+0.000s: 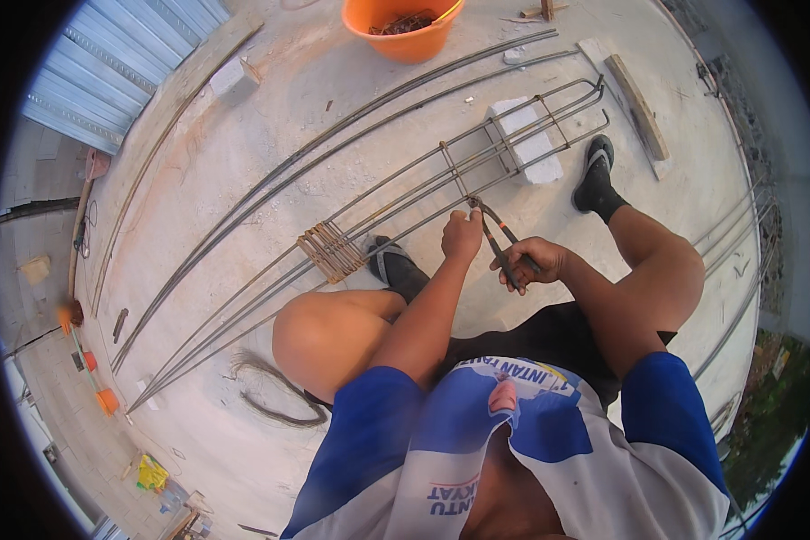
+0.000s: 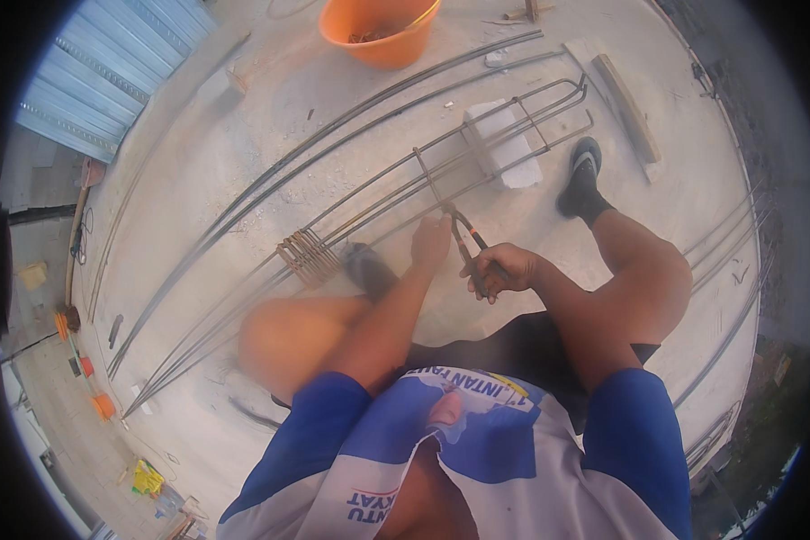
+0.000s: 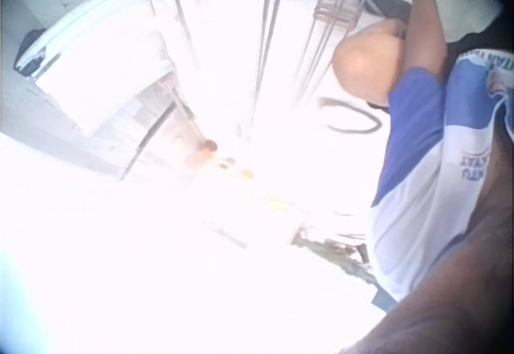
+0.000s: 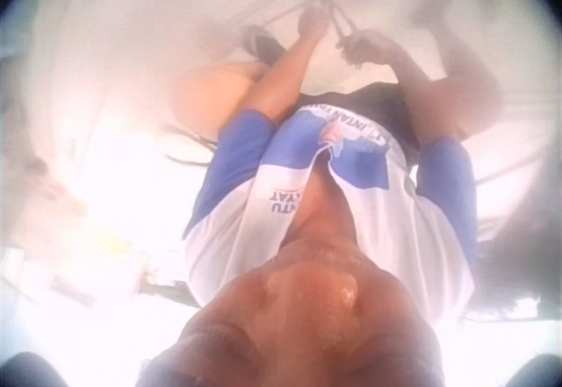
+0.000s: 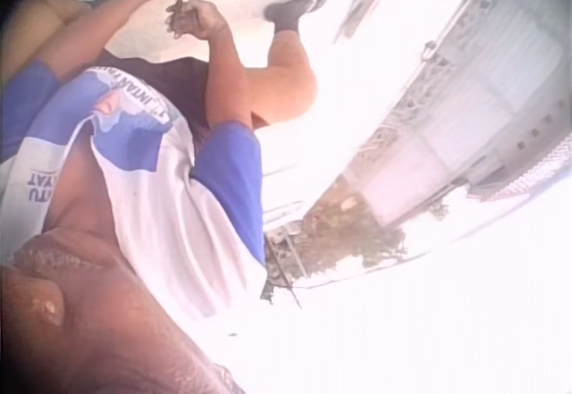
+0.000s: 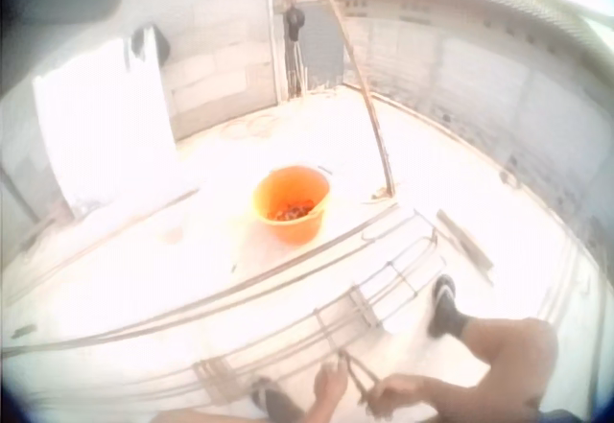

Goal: The person sits on the floor and uses pliers to twist wire ties around a rebar cage, securing the intersecting steel bars. The person repeatedly picks up wire ties, wraps them around the rebar intersections, and twists them tight with pliers.

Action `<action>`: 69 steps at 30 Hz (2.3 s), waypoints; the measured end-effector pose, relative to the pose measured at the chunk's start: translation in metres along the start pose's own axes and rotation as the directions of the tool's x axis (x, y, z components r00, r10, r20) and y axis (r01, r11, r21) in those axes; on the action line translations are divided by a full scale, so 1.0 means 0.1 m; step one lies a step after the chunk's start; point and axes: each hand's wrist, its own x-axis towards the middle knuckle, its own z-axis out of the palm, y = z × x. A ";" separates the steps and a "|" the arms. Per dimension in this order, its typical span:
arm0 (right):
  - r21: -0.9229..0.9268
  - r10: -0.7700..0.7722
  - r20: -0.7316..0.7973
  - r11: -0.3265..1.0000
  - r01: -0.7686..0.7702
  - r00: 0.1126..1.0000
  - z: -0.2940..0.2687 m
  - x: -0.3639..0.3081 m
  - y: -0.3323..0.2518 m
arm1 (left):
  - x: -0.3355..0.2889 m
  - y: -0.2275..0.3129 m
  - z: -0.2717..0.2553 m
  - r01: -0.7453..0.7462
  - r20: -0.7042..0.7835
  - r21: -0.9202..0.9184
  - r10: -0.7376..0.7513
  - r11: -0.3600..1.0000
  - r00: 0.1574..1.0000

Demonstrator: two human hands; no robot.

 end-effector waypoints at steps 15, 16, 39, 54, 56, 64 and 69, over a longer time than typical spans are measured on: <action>-0.583 -0.383 -0.479 0.812 0.040 0.790 -0.05 -0.13 0.10 | 0.43 -0.47 0.01 -0.179 -0.197 -0.048 0.166 0.983 0.966; -0.913 -0.792 -0.376 0.404 -0.049 0.482 -0.07 -0.03 0.04 | 0.39 -0.34 -0.06 -0.228 -0.232 -0.157 0.189 0.961 0.954; -0.978 -0.941 -0.123 0.168 0.120 0.314 1.22 -0.47 -1.17 | -0.31 1.65 -1.44 -0.336 0.020 -0.481 0.393 0.810 0.919; -0.946 -0.953 0.102 -0.004 0.325 0.287 1.71 -1.13 -1.63 | -0.73 2.11 -2.36 -0.479 0.230 -0.457 0.620 0.749 0.750; -0.953 -0.959 0.131 -0.052 0.298 0.251 1.62 -1.14 -1.67 | -0.71 2.14 -2.29 -0.461 0.225 -0.485 0.616 0.743 0.755; -0.955 -0.797 -0.006 0.184 0.232 0.605 1.57 -1.41 -1.76 | -0.37 2.09 -2.03 -0.690 -0.033 0.317 0.734 0.651 0.678; -0.879 -0.860 0.153 0.105 0.464 0.486 1.56 -1.52 -1.83 | -0.03 2.07 -2.07 -0.522 -0.110 0.449 0.624 0.725 0.773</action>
